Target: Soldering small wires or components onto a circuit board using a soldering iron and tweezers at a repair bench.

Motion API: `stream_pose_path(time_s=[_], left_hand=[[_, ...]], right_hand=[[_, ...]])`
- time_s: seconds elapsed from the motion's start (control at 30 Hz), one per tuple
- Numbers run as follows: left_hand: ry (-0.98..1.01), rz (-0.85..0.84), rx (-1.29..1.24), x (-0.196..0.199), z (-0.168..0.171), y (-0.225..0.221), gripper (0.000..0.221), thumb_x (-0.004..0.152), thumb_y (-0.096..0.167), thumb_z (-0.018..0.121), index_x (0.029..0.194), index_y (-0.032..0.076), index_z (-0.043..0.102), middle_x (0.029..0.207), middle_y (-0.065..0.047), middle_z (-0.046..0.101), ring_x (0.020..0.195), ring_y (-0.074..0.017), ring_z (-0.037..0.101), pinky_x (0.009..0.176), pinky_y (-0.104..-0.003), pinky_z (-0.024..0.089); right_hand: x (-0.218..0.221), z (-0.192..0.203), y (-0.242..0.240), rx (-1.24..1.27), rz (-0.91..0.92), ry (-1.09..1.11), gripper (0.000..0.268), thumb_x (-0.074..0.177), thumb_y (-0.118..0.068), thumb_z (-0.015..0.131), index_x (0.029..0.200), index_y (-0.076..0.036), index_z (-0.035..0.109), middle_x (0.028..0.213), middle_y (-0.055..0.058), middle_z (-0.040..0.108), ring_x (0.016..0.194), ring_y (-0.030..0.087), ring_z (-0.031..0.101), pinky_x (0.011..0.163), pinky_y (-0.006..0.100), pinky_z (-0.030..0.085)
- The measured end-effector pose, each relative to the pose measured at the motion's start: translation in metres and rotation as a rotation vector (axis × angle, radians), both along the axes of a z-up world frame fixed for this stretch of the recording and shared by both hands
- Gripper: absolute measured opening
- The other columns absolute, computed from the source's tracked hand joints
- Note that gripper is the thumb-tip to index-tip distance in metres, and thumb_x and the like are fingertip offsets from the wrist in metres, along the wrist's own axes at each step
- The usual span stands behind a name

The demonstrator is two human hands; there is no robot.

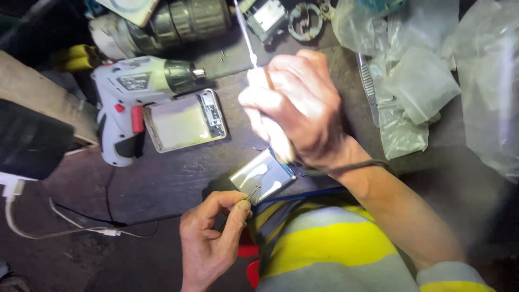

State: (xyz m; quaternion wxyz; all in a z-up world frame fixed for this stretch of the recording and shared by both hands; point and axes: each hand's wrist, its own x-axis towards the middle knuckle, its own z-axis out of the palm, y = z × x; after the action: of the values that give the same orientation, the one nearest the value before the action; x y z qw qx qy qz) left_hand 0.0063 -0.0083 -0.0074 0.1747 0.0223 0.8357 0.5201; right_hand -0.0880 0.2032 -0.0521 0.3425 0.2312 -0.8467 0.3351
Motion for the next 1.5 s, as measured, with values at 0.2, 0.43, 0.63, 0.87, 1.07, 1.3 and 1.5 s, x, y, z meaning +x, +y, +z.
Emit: stream_pose_path(time_s=[0.2,0.43,0.63,0.87,1.07,1.3,1.5], left_hand=[[0.056,-0.080,-0.133,0.005,-0.006,0.000,0.007,0.090,0.017,0.069,0.089,0.012,0.074,0.066,0.005,0.068,0.051,-0.0047,0.058,0.052,-0.022,0.045],[0.108,-0.118,-0.207,-0.005,-0.018,0.032,0.005,0.087,0.012,0.069,0.085,0.009,0.073,0.069,0.000,0.072,0.054,-0.0084,0.065,0.056,-0.022,0.049],[0.113,-0.123,-0.223,-0.008,-0.031,0.048,0.006,0.087,0.013,0.069,0.084,0.009,0.072,0.069,0.001,0.073,0.053,-0.0066,0.064,0.055,-0.020,0.047],[0.111,-0.131,-0.265,-0.010,-0.034,0.048,0.007,0.087,0.013,0.069,0.082,0.008,0.071,0.070,0.000,0.073,0.053,-0.0077,0.063,0.056,-0.021,0.046],[0.118,-0.152,-0.267,-0.011,-0.036,0.048,0.006,0.087,0.012,0.069,0.084,0.008,0.072,0.074,-0.002,0.076,0.056,-0.0091,0.067,0.058,-0.022,0.049],[0.101,-0.196,-0.274,-0.013,-0.034,0.049,0.006,0.088,0.012,0.068,0.086,0.009,0.073,0.074,-0.001,0.076,0.057,-0.0096,0.068,0.061,-0.021,0.050],[0.114,-0.319,-0.352,-0.014,-0.025,0.060,0.007,0.089,0.013,0.067,0.084,0.011,0.072,0.067,0.001,0.071,0.051,-0.0132,0.059,0.053,-0.027,0.044]], right_hand=[[0.099,-0.027,0.038,-0.233,0.070,-0.291,0.045,0.076,-0.005,0.090,0.098,-0.015,0.051,0.095,0.015,0.072,0.093,0.034,0.076,0.102,0.065,0.051],[0.131,-0.057,0.027,-0.395,0.053,-0.141,0.031,0.086,-0.006,0.072,0.096,-0.016,0.045,0.091,0.017,0.068,0.063,0.028,0.065,0.066,0.045,0.056],[0.131,-0.051,0.039,-0.228,0.116,-0.318,0.021,0.088,-0.002,0.077,0.090,-0.008,0.057,0.097,0.021,0.066,0.082,0.033,0.066,0.071,0.048,0.057],[0.133,-0.061,0.036,-0.288,0.089,-0.286,0.027,0.091,-0.006,0.075,0.095,-0.012,0.049,0.094,0.022,0.067,0.078,0.032,0.067,0.069,0.048,0.057],[0.139,-0.055,0.044,-0.271,0.159,-0.374,0.035,0.093,-0.004,0.077,0.105,-0.014,0.044,0.105,0.025,0.068,0.089,0.034,0.069,0.074,0.050,0.056],[0.140,-0.065,0.036,-0.310,0.095,-0.294,0.032,0.088,-0.006,0.079,0.094,-0.013,0.048,0.099,0.024,0.068,0.080,0.033,0.068,0.068,0.048,0.055],[0.141,-0.075,0.031,-0.393,0.055,-0.204,0.037,0.088,-0.008,0.076,0.096,-0.018,0.041,0.095,0.022,0.069,0.075,0.031,0.070,0.063,0.046,0.054]])
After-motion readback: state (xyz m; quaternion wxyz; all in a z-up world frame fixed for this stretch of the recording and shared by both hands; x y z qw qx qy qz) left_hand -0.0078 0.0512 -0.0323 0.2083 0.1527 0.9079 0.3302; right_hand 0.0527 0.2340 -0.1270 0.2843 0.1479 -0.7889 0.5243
